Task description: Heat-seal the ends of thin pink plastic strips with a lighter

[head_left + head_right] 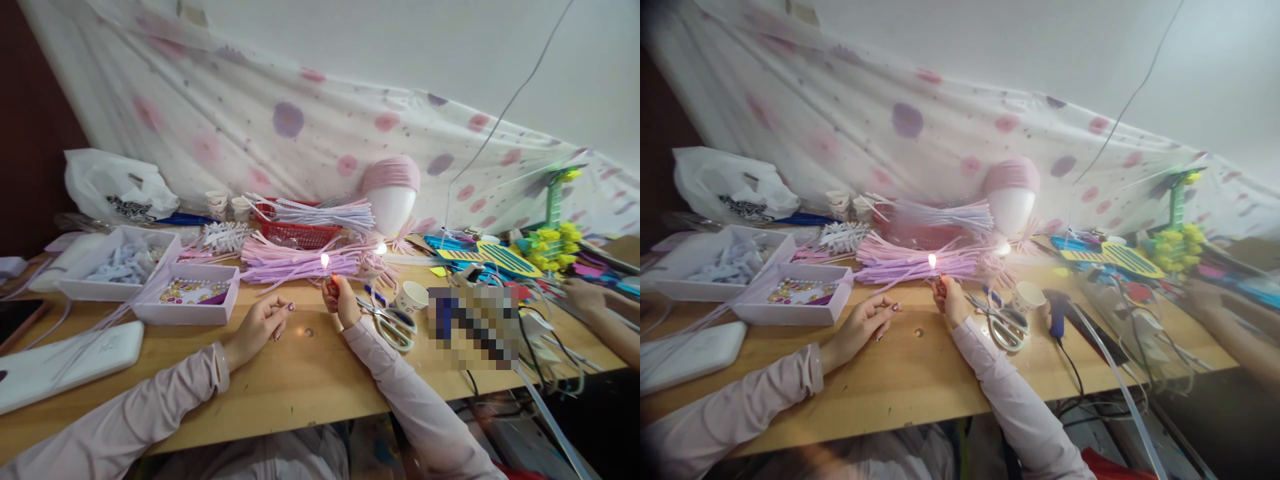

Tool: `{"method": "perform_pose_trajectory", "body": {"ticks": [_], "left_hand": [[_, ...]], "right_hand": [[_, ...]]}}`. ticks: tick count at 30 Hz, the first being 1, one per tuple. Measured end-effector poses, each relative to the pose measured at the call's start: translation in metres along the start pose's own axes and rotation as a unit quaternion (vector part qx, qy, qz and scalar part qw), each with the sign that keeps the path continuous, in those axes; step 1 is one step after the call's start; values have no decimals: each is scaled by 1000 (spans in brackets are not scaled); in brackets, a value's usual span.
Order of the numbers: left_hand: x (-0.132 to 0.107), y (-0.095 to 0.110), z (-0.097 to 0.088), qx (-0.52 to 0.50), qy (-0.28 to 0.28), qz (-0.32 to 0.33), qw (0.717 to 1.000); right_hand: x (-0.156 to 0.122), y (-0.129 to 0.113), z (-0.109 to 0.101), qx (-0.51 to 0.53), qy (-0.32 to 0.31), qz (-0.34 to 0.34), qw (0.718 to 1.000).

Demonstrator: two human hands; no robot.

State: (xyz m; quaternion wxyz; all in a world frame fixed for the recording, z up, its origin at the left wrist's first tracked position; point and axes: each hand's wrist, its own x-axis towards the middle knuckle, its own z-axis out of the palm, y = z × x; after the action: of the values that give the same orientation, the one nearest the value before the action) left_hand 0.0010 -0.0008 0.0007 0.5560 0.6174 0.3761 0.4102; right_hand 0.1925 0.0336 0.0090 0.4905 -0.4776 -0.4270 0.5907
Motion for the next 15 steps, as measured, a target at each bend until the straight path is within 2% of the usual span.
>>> {"method": "perform_pose_trajectory", "body": {"ticks": [4,15], "left_hand": [[0,2,0,0,4,0,1000],[1,-1,0,-8,6,1,1000]], "right_hand": [[0,2,0,-13,-1,-24,1000],[5,-10,-10,65,41,22,997]]}}
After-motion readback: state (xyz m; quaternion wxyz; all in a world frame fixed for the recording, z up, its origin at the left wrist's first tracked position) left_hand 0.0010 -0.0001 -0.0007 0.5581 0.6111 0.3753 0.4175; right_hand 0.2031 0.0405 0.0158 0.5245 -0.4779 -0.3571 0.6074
